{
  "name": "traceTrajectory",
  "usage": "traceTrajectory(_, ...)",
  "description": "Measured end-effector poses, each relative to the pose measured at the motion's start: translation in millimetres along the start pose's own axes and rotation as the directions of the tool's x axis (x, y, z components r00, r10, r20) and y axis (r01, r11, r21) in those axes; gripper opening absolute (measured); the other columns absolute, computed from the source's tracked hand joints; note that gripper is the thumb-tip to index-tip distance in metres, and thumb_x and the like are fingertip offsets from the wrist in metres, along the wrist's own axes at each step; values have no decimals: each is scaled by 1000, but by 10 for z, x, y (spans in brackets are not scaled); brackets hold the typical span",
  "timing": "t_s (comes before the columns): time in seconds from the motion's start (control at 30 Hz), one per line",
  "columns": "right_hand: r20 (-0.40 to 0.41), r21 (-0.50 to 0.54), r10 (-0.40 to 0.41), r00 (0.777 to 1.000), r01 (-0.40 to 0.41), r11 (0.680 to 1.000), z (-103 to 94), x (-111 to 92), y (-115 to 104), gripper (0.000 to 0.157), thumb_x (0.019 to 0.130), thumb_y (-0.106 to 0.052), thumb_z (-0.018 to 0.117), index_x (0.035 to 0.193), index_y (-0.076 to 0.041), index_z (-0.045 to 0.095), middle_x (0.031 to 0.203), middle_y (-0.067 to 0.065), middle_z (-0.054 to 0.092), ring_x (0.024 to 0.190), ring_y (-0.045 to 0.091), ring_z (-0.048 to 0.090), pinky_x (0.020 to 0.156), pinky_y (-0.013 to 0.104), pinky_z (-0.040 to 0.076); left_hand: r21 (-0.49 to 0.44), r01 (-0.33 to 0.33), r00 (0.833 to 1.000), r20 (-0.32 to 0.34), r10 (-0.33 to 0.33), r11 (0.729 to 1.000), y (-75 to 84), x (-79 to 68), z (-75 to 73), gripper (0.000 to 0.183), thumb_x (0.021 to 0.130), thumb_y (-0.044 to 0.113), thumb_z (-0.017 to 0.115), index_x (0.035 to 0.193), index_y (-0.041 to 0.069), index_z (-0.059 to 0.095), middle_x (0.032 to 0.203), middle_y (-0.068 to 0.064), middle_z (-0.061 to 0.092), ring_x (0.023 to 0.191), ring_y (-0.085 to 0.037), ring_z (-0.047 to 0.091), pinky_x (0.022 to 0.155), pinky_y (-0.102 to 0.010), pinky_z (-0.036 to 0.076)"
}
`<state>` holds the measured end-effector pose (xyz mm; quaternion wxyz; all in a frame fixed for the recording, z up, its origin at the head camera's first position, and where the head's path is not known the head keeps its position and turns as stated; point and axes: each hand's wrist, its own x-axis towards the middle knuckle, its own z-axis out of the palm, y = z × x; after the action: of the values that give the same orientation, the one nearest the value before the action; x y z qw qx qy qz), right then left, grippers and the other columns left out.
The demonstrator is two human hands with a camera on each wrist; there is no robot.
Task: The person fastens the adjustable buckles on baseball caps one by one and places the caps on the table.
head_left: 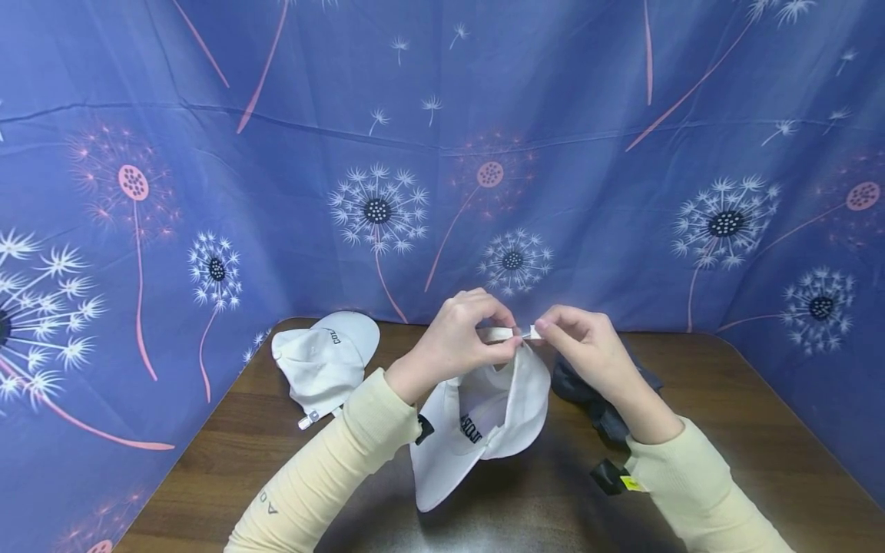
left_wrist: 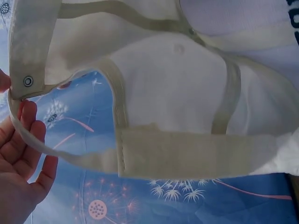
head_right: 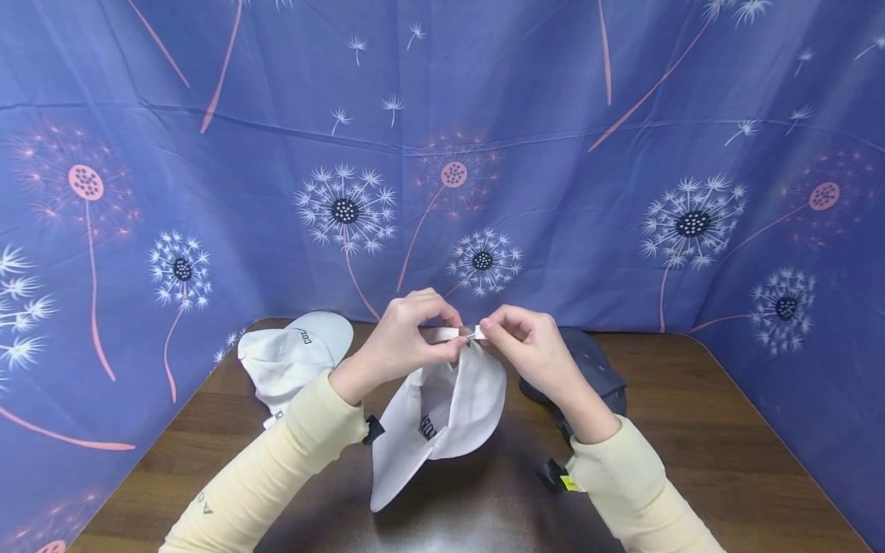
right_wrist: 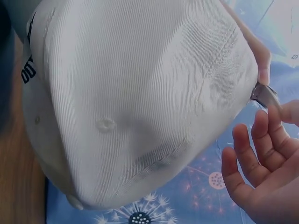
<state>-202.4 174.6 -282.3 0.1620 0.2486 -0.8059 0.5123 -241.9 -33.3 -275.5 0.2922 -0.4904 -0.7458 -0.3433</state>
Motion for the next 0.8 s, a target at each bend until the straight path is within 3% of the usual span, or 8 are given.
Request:
traceTrajectory(0.3,-35,-18,27,999,-27,999,-15,-17,-13,19,93,-12,59,80,0,64,77,8,64,73,14,63,73,23,53,-46,27,999,32,-26,999,-30,-23,6,10,73,14,73,78,11,65,73,5,62,71,-7,53,68,-19,43)
traceTrajectory(0.53,-22,128,30,999,-27,991,-47,-18,-16,20,96,-9,52,86,6,62,80,-3,67,79,11,65,79,21,52,-155,146,988,80,-135,977,-34,-44,17,9,73,8,72,79,10,66,75,3,63,70,-2,55,68,-14,48)
traceTrajectory(0.67,36,215,1,999,-8,977,-51,-16,4,25,99,-10,45,90,9,58,87,1,68,84,14,68,83,24,52,-186,214,974,121,-194,959,-25,-46,22,9,75,10,72,83,10,67,74,4,65,68,-2,57,67,-15,49)
traceTrajectory(0.8,43,270,-23,999,11,963,-37,-15,17,28,101,-11,42,90,12,55,89,3,67,85,16,66,83,26,52,-202,289,954,144,-264,936,-23,-48,28,10,78,14,73,86,11,68,72,6,64,64,-3,56,60,-19,49)
